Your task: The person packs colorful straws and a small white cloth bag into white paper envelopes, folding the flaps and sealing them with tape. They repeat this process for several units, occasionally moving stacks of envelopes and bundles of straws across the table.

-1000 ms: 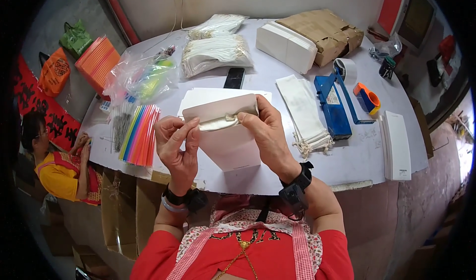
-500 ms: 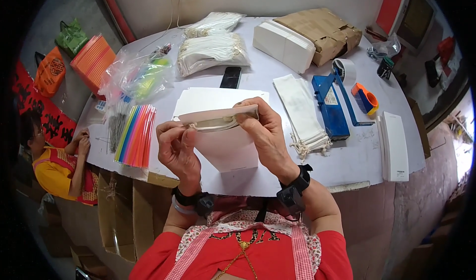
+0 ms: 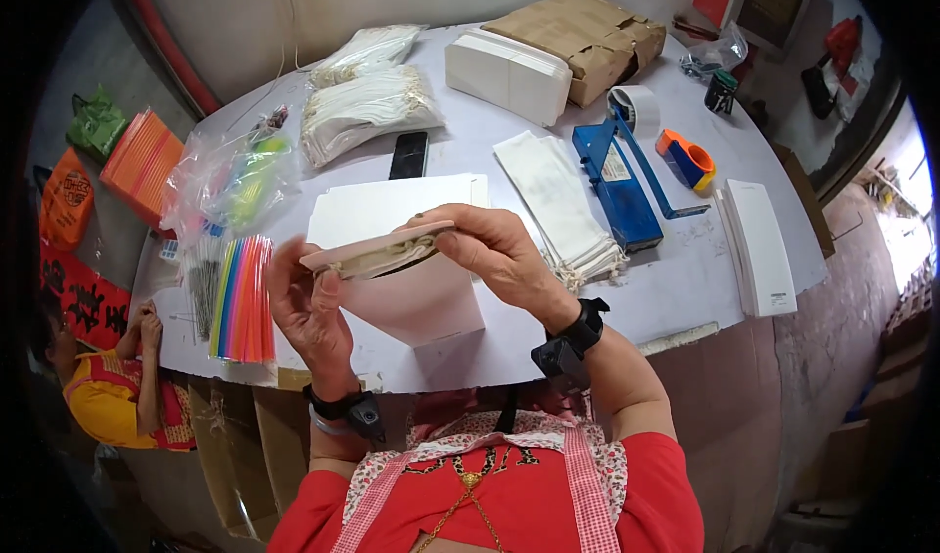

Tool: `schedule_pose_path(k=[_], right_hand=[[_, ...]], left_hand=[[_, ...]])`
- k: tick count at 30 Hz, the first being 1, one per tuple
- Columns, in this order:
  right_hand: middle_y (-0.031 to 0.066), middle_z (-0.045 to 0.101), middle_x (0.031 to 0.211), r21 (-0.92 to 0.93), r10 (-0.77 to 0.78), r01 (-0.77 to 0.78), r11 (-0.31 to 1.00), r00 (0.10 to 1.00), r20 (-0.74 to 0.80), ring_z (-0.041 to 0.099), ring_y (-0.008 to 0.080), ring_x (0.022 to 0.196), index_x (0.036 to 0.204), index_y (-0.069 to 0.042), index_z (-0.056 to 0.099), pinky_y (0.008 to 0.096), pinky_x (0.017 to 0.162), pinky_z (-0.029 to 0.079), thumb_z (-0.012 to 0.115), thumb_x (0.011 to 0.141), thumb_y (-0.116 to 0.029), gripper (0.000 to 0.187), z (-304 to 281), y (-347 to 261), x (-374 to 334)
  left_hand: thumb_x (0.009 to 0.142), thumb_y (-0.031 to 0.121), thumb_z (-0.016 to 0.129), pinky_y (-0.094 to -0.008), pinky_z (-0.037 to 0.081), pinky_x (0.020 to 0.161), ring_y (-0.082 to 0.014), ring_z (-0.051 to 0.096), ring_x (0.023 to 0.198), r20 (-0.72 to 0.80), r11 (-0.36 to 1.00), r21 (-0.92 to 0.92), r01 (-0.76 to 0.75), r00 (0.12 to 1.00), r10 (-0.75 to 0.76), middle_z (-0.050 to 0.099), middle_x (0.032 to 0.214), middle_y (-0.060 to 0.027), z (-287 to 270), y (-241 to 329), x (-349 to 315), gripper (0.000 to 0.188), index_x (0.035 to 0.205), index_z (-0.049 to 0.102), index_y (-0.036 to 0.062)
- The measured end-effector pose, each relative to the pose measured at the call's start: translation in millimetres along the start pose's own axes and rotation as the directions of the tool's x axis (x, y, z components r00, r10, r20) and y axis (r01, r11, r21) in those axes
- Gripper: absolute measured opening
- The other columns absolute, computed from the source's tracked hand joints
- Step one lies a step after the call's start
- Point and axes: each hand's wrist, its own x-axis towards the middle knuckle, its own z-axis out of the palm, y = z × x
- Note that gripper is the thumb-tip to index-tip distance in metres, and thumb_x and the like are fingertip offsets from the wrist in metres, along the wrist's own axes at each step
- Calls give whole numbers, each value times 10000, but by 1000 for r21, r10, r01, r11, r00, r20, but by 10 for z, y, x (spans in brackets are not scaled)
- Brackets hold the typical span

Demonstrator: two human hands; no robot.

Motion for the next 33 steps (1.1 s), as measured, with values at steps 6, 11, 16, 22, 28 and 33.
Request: schedule_pose_path(k=[6,11,16,22,28,33], right_hand=[[174,658,1150,-35,87,-89,995,995,-54,601,239,1113,1158,-26,606,336,964,453,511,941,-76,241,101,-145,6],[174,659,1141,-77,-105,112,991,991,87,652,279,1022,1057,-60,607,338,858,521,560,912,-58,152,101,-131,26],[169,658,1116,-584,-294,417,696,908,298,683,292,940,958,-88,592,336,756,559,637,870,-83,100,41,-174,-44],[129,645,1120,-694,-509,548,468,809,295,677,254,874,934,-81,640,321,732,553,692,794,-71,149,149,-46,-137],[117,660,1031,-593,-239,310,743,951,198,674,230,827,918,-70,606,313,682,541,716,810,-84,155,210,-307,-68],[108,661,925,-610,-17,76,789,995,102,657,201,781,908,-46,593,296,658,517,726,822,-105,169,247,-455,-28]], left_hand=[[812,25,720,-244,445,640,-145,537,779,311,965,135,-223,935,172,562,971,-91,-267,-36,141,209,1001,635,55],[805,31,725,-260,460,613,-193,566,759,372,854,159,-495,831,413,584,929,-108,-293,-24,178,195,980,649,72],[804,32,722,-292,517,655,-242,635,820,402,960,34,-277,883,241,633,1058,-180,-169,69,142,170,954,657,78],[791,23,725,-339,557,684,-280,682,875,564,981,-58,-185,805,185,639,1132,-245,-234,-27,192,197,965,656,82],[799,-13,700,-308,559,690,-262,694,842,598,978,24,-206,787,151,687,1001,-197,-213,168,284,148,930,660,42],[812,-29,689,-274,555,705,-185,691,814,705,967,211,-142,708,-50,702,953,-131,-208,430,465,118,921,657,2]])
